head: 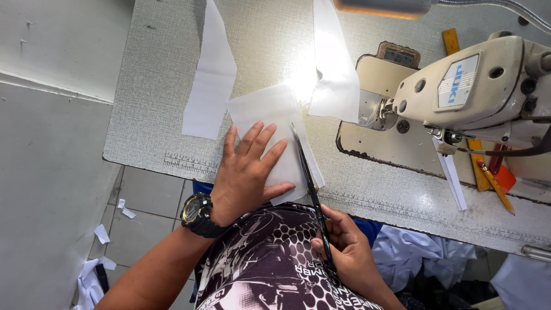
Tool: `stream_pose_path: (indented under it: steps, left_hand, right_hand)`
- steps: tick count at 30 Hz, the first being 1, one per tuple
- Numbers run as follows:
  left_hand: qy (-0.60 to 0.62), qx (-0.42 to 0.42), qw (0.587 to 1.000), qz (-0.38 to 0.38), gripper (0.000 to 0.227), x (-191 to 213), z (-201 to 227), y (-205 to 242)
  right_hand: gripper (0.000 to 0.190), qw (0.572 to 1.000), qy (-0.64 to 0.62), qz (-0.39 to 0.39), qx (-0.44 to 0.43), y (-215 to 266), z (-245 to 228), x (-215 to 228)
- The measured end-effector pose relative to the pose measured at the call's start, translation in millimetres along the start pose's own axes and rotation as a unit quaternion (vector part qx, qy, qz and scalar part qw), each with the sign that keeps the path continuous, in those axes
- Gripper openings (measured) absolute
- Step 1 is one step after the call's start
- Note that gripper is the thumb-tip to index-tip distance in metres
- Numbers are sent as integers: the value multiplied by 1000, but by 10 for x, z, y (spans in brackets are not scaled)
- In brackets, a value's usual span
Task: Cutting long strips of white fabric into smaller rectangular pieces using scissors on a sewing table.
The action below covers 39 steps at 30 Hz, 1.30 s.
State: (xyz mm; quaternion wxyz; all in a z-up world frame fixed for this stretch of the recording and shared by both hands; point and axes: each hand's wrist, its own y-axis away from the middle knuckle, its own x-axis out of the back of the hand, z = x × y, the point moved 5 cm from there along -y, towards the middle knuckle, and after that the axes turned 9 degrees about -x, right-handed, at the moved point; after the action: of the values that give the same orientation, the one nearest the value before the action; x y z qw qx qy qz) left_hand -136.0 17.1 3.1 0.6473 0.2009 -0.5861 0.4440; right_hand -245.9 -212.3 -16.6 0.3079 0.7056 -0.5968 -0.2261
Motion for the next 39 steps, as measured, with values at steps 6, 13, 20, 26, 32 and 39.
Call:
stream_pose_path:
  steps: [6, 13, 20, 26, 32, 39]
  left_hand:
    - [4, -7, 1000, -8, 83, -4, 41, 28]
    - [1, -17, 1000, -8, 82, 6, 100, 91]
    - [11, -29, 999, -28, 80, 10, 172, 147]
    - [28, -32, 999, -24, 77, 31, 213, 202]
    - [53, -47, 997, -17, 69, 79, 271, 279]
    - [80, -48, 993, 74, 8, 158, 229, 367]
  right_hand:
    - [65, 1000, -22, -8, 3, 47, -166, -26]
    - [64, 1000, -9, -8, 14, -28, -244, -91]
    - [64, 999, -19, -2, 34, -111, -293, -94]
    - [65, 1000, -15, -2, 15, -115, -330, -115]
    - [64, 999, -25, -22, 33, -200, -386, -55]
    - [66, 998, 51, 24, 8, -98, -442, 244]
